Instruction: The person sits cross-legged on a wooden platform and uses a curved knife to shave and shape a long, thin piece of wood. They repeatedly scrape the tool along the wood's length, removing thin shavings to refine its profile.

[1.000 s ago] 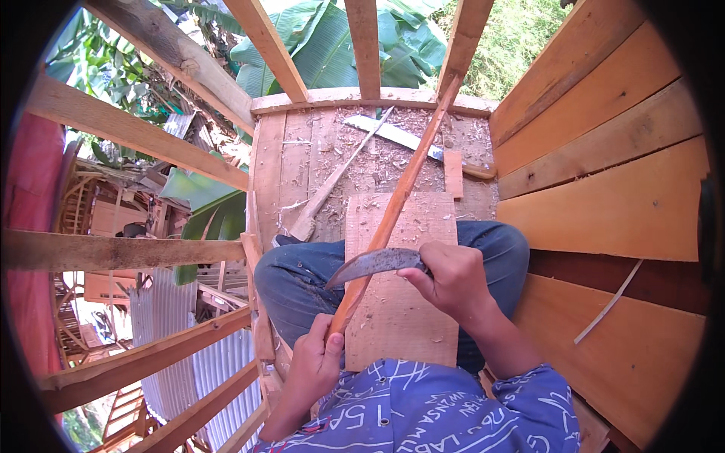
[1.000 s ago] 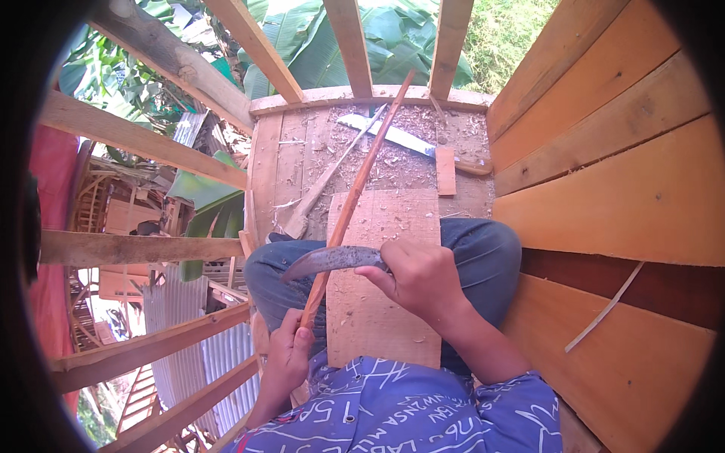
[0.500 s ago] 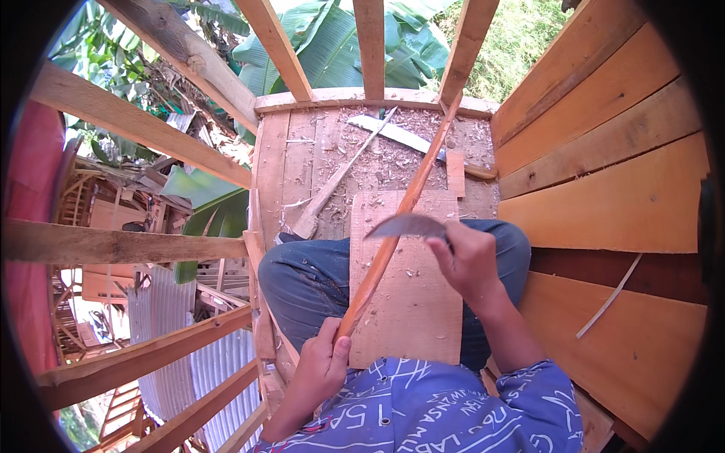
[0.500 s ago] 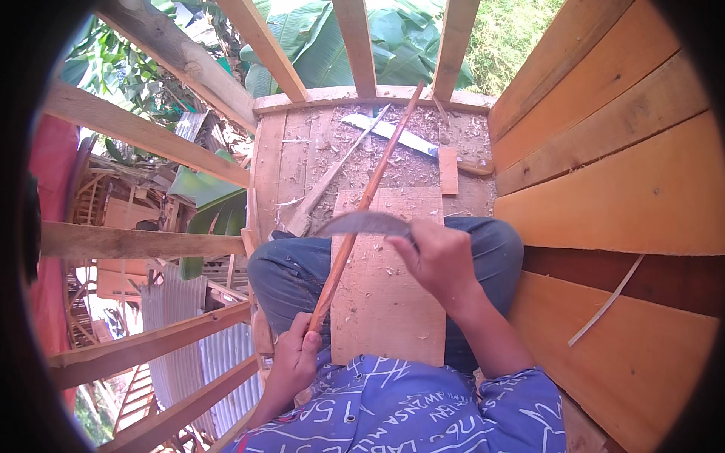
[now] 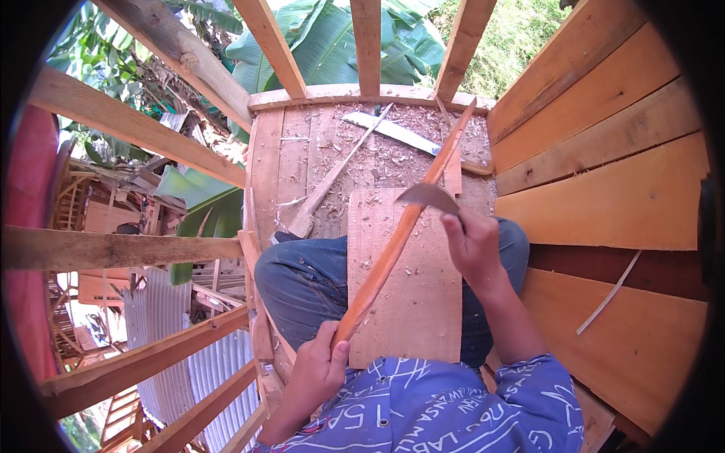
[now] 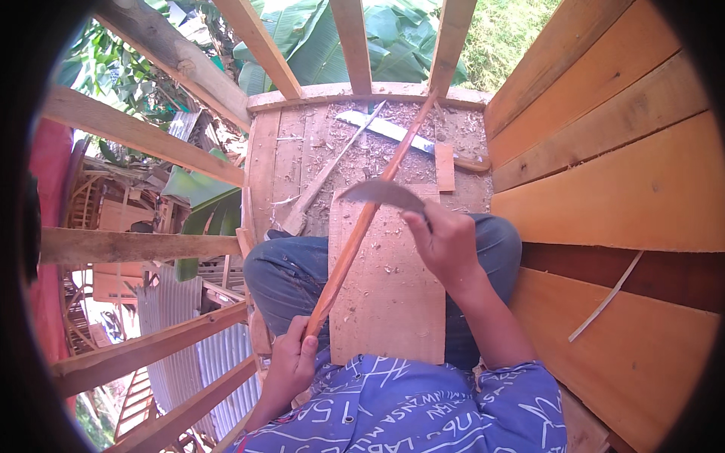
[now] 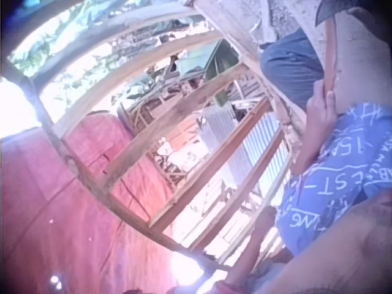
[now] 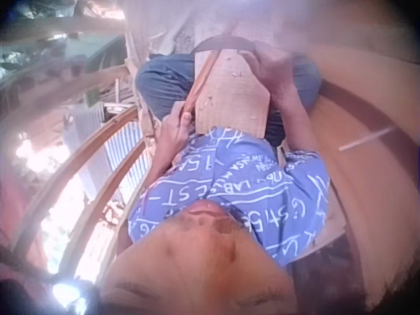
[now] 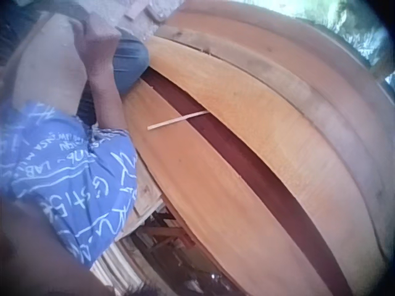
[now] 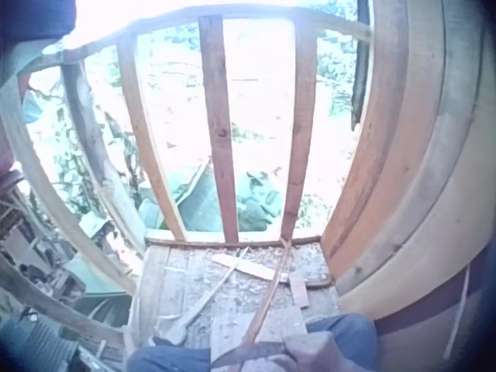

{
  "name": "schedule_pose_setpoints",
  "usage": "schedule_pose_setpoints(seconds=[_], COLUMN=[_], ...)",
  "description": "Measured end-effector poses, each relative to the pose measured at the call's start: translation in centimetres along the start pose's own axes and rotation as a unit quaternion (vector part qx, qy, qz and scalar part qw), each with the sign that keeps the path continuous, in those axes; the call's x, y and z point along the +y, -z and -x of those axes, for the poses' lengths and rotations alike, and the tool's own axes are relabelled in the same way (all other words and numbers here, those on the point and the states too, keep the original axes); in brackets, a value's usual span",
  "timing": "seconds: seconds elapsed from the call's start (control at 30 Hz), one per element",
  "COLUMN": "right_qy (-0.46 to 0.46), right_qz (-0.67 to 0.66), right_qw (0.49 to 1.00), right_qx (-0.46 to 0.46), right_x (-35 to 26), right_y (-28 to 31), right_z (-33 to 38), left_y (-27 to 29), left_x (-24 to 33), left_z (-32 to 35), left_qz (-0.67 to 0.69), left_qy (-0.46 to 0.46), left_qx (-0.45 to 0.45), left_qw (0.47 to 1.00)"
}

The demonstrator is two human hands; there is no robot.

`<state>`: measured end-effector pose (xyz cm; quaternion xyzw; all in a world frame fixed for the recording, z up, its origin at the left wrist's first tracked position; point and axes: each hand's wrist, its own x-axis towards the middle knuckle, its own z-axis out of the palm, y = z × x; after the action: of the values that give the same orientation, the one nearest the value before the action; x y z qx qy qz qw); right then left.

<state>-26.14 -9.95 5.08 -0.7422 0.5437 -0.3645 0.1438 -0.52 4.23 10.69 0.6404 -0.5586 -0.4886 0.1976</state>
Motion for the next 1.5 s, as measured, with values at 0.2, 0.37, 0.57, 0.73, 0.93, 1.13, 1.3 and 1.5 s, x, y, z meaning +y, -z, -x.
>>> schedule_pose_setpoints(seconds=[0.2, 0.37, 0.57, 0.73, 0.93, 1.13, 1.3, 1.5], right_qy=[-0.055, -0.024, 0.011, 0.038, -0.036, 0.057, 0.039, -0.018], right_qz=[0.038, -0.063, -0.020, 0.009, -0.040, 0.042, 0.018, 0.005], right_qw=[0.998, 0.998, 0.999, 0.999, 0.999, 0.997, 0.999, 1.000], right_qx=[0.008, 0.012, 0.030, 0.038, -0.003, 0.019, -0.012, -0.009], right_x=[2.2, -0.1, 1.7, 3.5, 1.6, 1.6, 0.9, 2.7], right_y=[0.0, -0.4, -0.6, 1.0, -0.1, 0.0, -0.6, -0.5], right_z=[-0.7, -0.6, -1.1, -1.7, -1.5, -1.8, -0.8, -0.7], left_y=[0.1, 0.6, 0.7, 0.8, 0.9, 1.4, 1.1, 1.1], left_x=[-0.2, -1.2, -1.4, -1.3, -1.1, -1.8, -1.4, -2.4], left_z=[0.3, 0.1, -0.4, -0.1, -0.9, -0.6, -0.7, -0.4], left_qz=[0.006, 0.002, 0.002, -0.003, -0.005, -0.013, 0.000, 0.003], left_qy=[0.005, 0.011, -0.002, 0.008, 0.006, 0.007, 0.001, -0.008], left_qx=[0.004, -0.013, -0.011, -0.026, -0.017, -0.020, -0.019, -0.006], left_qw=[1.000, 1.000, 1.000, 1.000, 1.000, 1.000, 1.000, 1.000])
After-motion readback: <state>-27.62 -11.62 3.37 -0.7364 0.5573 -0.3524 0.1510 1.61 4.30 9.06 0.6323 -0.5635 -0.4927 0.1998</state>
